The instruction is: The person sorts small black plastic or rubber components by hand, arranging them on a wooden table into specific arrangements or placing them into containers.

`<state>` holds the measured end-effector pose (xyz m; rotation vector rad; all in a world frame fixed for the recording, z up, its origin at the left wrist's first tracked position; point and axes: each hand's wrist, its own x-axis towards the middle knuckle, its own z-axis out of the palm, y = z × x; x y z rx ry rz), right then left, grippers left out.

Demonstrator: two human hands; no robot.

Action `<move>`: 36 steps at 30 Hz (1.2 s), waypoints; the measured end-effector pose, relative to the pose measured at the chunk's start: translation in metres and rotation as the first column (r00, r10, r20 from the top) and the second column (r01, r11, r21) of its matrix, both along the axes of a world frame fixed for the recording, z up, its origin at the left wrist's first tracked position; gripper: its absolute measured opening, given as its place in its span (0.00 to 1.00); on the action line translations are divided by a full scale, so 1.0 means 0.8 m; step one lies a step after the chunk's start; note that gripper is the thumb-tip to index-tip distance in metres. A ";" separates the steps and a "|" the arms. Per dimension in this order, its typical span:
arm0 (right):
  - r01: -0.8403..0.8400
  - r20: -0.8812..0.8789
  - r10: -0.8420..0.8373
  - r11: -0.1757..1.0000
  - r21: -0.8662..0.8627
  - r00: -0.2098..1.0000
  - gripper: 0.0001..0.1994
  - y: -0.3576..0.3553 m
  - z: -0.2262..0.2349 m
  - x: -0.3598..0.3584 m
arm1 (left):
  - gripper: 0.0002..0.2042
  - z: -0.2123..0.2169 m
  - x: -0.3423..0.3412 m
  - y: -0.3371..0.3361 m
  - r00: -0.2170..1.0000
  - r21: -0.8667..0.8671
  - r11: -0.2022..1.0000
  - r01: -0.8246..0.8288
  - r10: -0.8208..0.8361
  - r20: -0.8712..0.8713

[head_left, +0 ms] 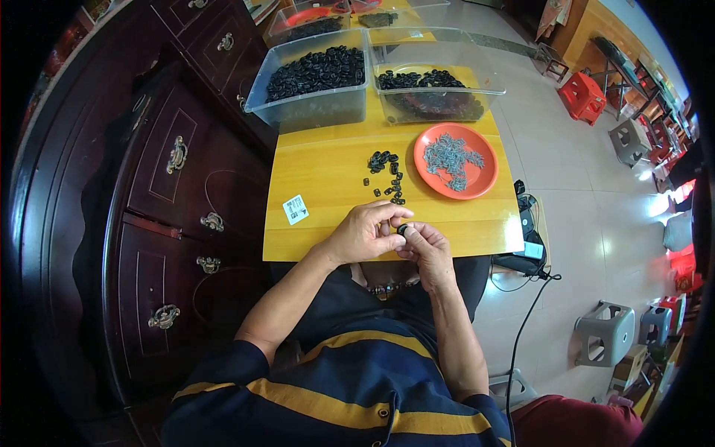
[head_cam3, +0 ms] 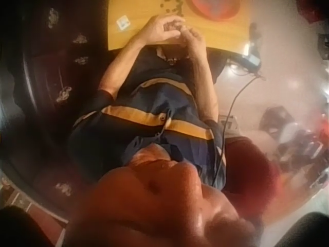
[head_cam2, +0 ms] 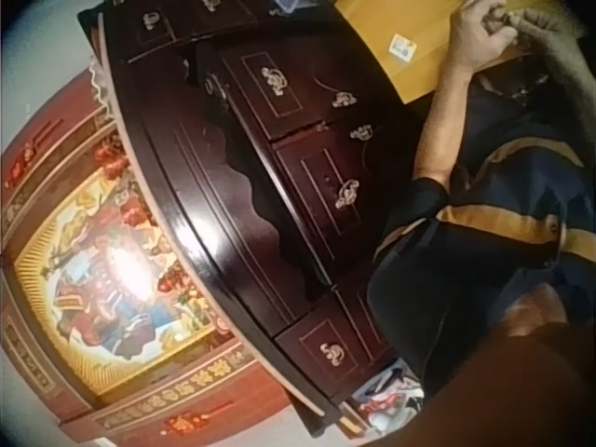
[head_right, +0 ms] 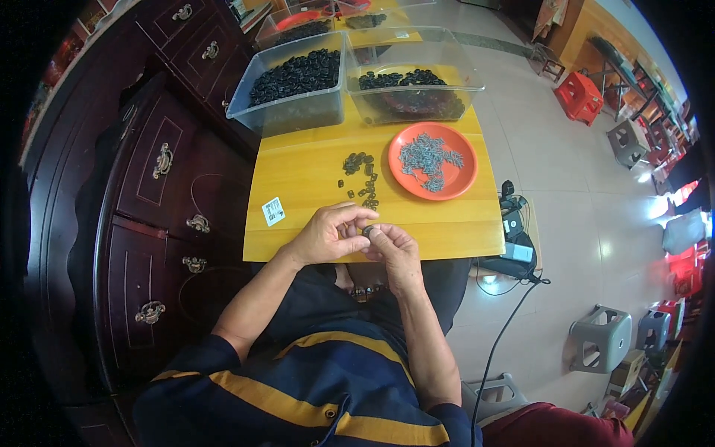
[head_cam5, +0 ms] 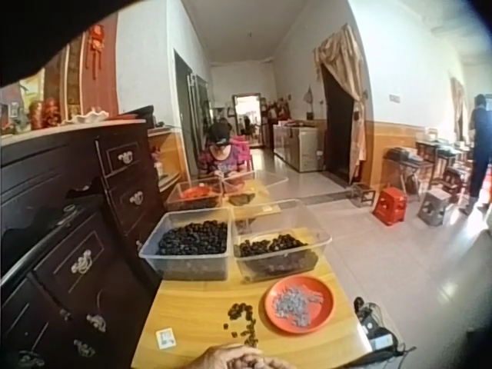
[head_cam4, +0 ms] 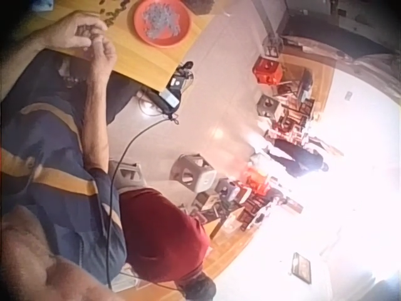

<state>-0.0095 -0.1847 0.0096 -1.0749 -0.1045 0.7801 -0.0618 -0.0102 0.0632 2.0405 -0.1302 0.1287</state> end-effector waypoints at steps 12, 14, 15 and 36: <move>0.062 -0.072 -0.058 0.997 0.043 0.996 0.07 0.004 -0.009 -0.001 | 0.17 -0.014 -0.003 -0.013 0.957 0.310 0.938 -0.153 0.063 0.283; 0.057 -0.079 -0.053 0.997 0.056 0.996 0.07 0.001 -0.014 0.001 | 0.16 -0.013 -0.003 -0.013 0.958 0.294 0.944 -0.148 0.063 0.279; 0.059 -0.101 -0.053 0.997 0.057 0.993 0.07 0.001 -0.016 0.001 | 0.15 -0.013 -0.003 -0.013 0.959 0.279 0.949 -0.144 0.064 0.275; 0.202 -0.216 -0.178 0.975 0.096 0.960 0.04 0.015 -0.010 0.001 | 0.16 -0.021 0.001 -0.022 0.912 0.368 0.889 -0.272 0.116 0.393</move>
